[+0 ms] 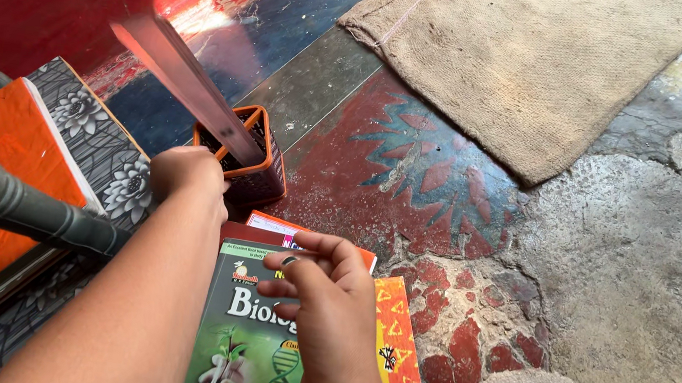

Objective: The person sits on the floor and organizes books, notebooks, and stationery items from a small table onto the floor. They handle a biology textbook, calculator, ruler, pens, and multiple notebooks, stacking them in piles.

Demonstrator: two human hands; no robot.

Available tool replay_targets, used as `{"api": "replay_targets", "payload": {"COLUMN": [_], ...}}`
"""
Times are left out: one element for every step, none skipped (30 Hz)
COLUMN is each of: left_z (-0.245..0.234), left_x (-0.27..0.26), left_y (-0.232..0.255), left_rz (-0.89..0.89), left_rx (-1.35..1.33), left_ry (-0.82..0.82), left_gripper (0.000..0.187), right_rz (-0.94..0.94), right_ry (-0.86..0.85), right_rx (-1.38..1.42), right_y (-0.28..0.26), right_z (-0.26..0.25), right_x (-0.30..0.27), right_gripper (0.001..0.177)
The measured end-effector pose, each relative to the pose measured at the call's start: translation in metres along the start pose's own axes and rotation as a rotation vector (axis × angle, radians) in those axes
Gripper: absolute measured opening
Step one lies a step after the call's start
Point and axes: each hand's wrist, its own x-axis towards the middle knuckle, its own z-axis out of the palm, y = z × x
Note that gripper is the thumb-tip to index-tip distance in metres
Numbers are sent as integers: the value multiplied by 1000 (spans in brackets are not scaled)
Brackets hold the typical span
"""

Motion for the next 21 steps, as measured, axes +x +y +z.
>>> {"api": "replay_targets", "payload": {"left_z": [1, 2, 2, 2, 2, 2, 0, 0, -3, -7, -13, -20, -28, -37, -48, -59, -71, -84, -98, -112, -127], "left_x": [-1, -1, -2, -3, -4, -6, -9, -11, -15, -19, -23, -27, -33, -38, -44, -50, -56, -62, -68, -74, -82], "left_y": [-2, -2, -2, -2, -1, 0, 0, 1, 0, -2, -3, -7, -11, -15, -21, -27, -33, -40, -46, -53, -60], "left_rz": [0, 4, 7, 10, 16, 26, 35, 41, 55, 65, 77, 135, 193, 251, 256, 262, 266, 261, 256, 250, 257], "left_rx": [6, 11, 19, 20, 23, 19, 17, 9, 3, -8, -24, -19, -16, -12, -59, -107, -154, -137, -120, -103, -101], "left_ry": [-5, -8, -18, -23, -25, -35, -49, -58, -83, -120, -147, -152, -157, -163, -229, -294, -359, -379, -396, -414, -411], "left_gripper": [24, 25, 25, 25, 26, 26, 27, 27, 27, 28, 30, 33, 37, 42, 41, 39, 39, 37, 36, 35, 33], "right_rz": [-7, -15, -20, -5, 8, 21, -1, -22, -39, -51, -64, -77, -78, -79, -77, -74, -70, -66, -67, -69, -73], "right_ry": [-10, -20, -29, -20, -14, -8, -19, -30, -40, -51, -66, -81, -97, -113, -132, -146, -161, -176, -201, -226, -254], "right_rx": [0, 1, 1, -6, -14, -21, -21, -21, -22, -28, -35, -43, -51, -60, -70, -102, -136, -170, -213, -257, -300], "right_y": [0, 0, 1, 2, 2, 3, 5, 7, 11, 14, 17, 20, 23, 26, 29, 31, 34, 36, 39, 41, 43], "right_z": [0, 0, 0, -1, -1, -1, -1, -1, -2, -3, -4, -4, -4, -4, -3, -2, -1, 1, 2, 4, 6], "right_x": [0, 1, 0, 0, 1, 1, 2, 4, 4, 4, 5, 6, 7, 7, 6, 5, 4, 2, 0, -2, -6], "right_gripper": [34, 33, 33, 32, 31, 31, 30, 30, 30, 29, 29, 28, 27, 26, 25, 25, 24, 24, 23, 22, 21]}}
